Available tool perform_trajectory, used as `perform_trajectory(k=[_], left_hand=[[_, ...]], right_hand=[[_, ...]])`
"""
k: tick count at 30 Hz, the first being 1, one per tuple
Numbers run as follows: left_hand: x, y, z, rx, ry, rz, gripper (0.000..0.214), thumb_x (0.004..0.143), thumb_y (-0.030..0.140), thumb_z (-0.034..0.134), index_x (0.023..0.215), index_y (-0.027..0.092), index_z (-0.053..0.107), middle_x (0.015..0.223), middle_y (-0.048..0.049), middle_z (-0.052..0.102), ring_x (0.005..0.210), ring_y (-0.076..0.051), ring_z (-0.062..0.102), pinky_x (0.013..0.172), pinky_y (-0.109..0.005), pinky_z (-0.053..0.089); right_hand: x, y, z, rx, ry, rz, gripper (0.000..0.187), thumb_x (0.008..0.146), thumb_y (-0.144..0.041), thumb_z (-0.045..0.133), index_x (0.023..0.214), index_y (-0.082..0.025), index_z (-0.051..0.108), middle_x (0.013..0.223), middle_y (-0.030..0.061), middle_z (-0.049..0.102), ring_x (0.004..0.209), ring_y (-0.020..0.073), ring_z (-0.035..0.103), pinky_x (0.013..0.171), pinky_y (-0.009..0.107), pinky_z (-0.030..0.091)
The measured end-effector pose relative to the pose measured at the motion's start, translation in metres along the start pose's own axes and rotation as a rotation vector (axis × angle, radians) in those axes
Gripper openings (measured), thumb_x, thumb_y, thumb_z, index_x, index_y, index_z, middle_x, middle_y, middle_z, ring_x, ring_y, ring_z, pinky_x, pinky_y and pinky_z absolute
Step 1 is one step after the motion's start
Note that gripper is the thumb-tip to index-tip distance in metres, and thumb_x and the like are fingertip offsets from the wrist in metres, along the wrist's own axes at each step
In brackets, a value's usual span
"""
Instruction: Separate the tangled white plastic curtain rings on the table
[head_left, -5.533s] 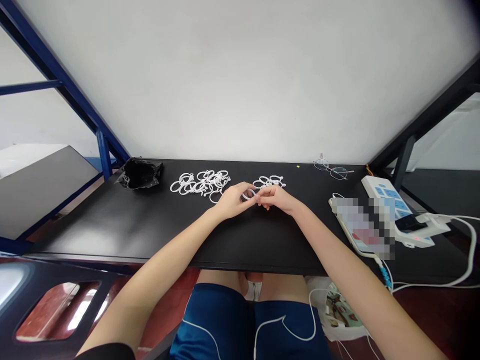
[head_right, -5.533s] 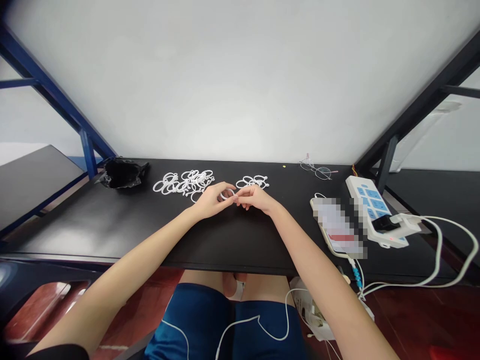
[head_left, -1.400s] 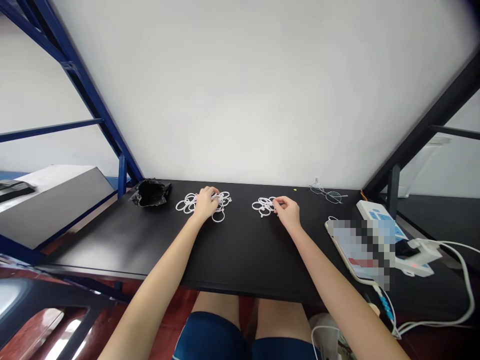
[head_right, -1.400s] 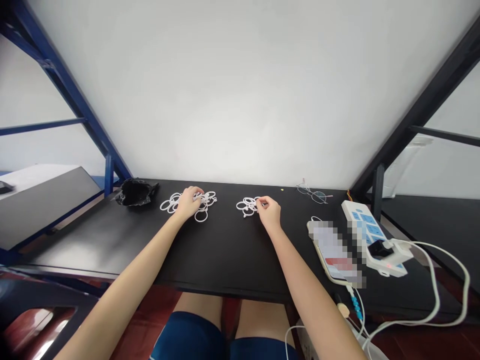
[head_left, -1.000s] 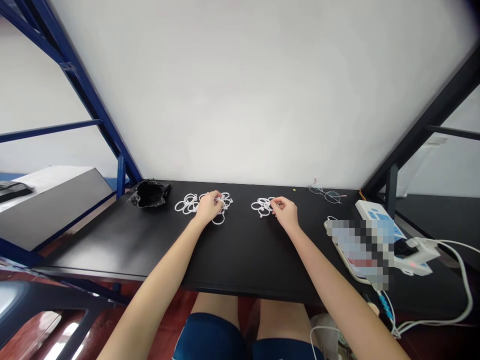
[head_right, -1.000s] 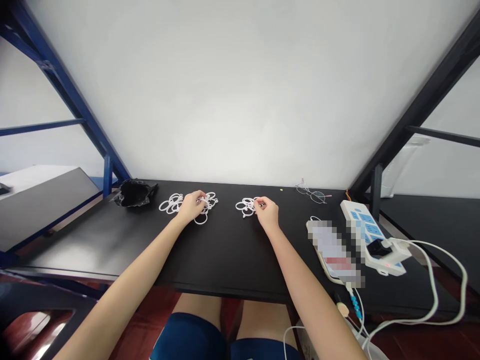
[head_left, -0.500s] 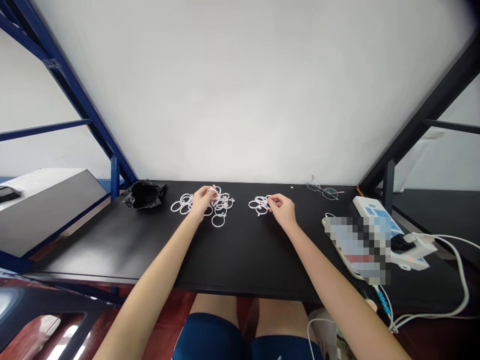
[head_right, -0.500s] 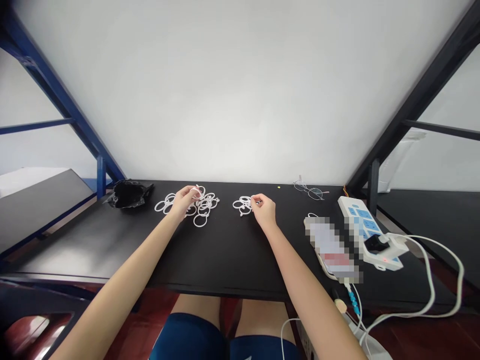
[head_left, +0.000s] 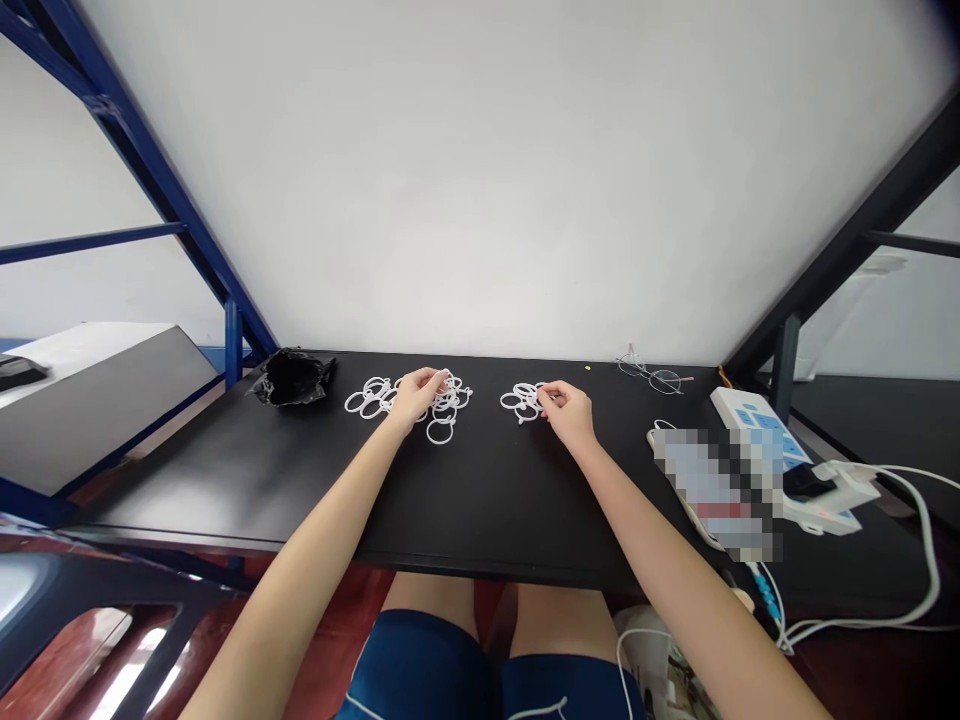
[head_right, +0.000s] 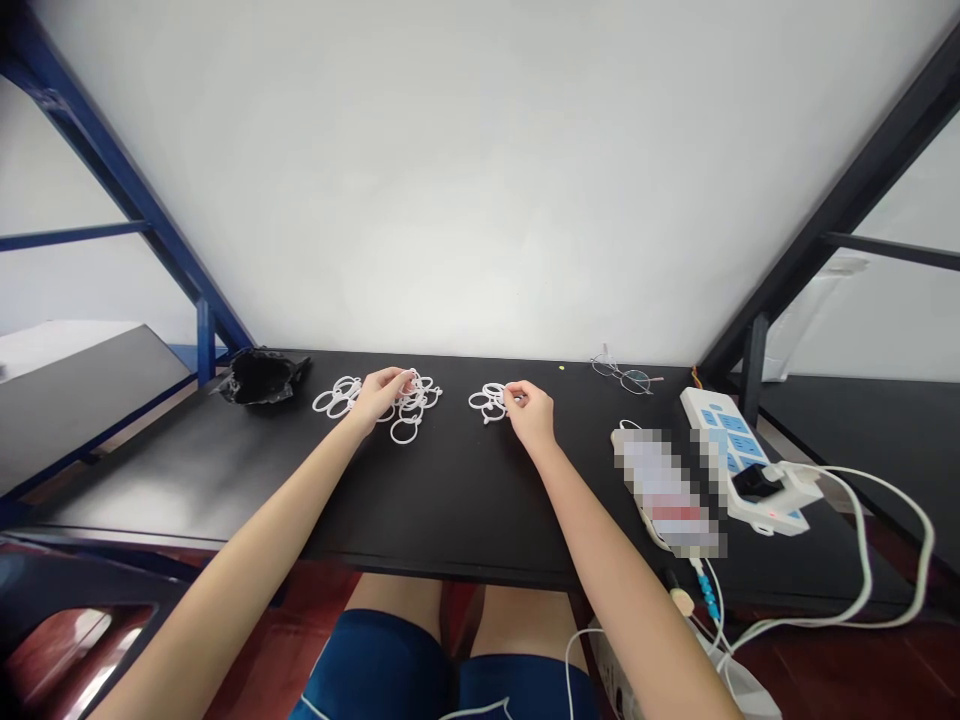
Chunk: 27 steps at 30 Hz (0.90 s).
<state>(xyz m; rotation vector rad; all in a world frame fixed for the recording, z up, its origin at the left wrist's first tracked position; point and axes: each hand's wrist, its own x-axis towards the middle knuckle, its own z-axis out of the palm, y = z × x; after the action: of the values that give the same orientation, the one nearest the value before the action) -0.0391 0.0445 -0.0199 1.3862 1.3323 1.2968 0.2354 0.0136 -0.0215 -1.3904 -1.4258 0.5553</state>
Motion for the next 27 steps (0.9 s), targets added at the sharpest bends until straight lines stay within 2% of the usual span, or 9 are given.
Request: perform_trajectory(k=[4,10,13,17,22,27], left_hand=[[0.0000,-0.0020,-0.0003,0.043,-0.044,0.025,0.034,0.078,0.049,0.060,0.075,0.016,0.067,0.071,-0.0041,0.068,0.068,-0.016,0.061,0.065,-0.025,0.047],[-0.0013,-0.0025,0.0006,0.034,-0.071,0.060,0.034,0.079,0.049,0.057,0.071,0.016,0.063,0.064,-0.0014,0.063,0.064,-0.015,0.060,0.062,-0.025,0.045],[-0.0021,-0.0025,0.0027,0.027,-0.108,0.066,0.034,0.078,0.048,0.058,0.074,0.016,0.065,0.070,-0.0031,0.066,0.068,-0.016,0.062,0.064,-0.026,0.047],[-0.0033,-0.0032,0.0045,0.075,-0.140,0.067,0.028,0.076,0.043,0.062,0.079,0.015,0.067,0.077,-0.0052,0.069,0.074,-0.017,0.063,0.068,-0.027,0.048],[-0.0046,-0.0047,0.0044,0.117,-0.186,0.116,0.024,0.071,0.034,0.066,0.086,0.016,0.066,0.078,-0.0049,0.069,0.071,-0.016,0.063,0.069,-0.029,0.049],[-0.0036,-0.0042,0.0049,0.085,-0.139,0.112,0.018,0.067,0.026,0.064,0.081,0.015,0.066,0.077,-0.0056,0.069,0.069,-0.016,0.062,0.065,-0.029,0.049]], right_hand=[[0.0001,0.0001,0.0002,-0.008,-0.004,-0.004,0.020,0.074,-0.038,0.061,0.072,-0.019,0.065,0.072,0.0058,0.071,0.052,0.0184,0.064,0.054,0.029,0.049],[0.0004,0.0006,0.0003,-0.015,-0.008,-0.017,0.018,0.074,-0.036,0.060,0.073,-0.019,0.064,0.072,0.0044,0.070,0.052,0.0179,0.065,0.058,0.030,0.051],[0.0000,0.0006,0.0007,-0.009,-0.015,-0.023,0.016,0.074,-0.034,0.059,0.073,-0.019,0.065,0.073,0.0042,0.070,0.052,0.0177,0.064,0.057,0.030,0.051],[-0.0008,0.0004,0.0009,-0.019,-0.022,-0.019,0.016,0.074,-0.035,0.059,0.073,-0.020,0.065,0.072,0.0039,0.071,0.051,0.0178,0.064,0.058,0.031,0.051],[-0.0009,0.0013,0.0012,-0.020,-0.019,-0.028,0.016,0.074,-0.035,0.059,0.072,-0.020,0.064,0.071,0.0040,0.070,0.051,0.0180,0.064,0.057,0.031,0.051],[-0.0011,0.0007,0.0019,-0.019,-0.018,-0.020,0.019,0.073,-0.038,0.060,0.071,-0.020,0.065,0.071,0.0049,0.071,0.051,0.0189,0.064,0.056,0.031,0.050]])
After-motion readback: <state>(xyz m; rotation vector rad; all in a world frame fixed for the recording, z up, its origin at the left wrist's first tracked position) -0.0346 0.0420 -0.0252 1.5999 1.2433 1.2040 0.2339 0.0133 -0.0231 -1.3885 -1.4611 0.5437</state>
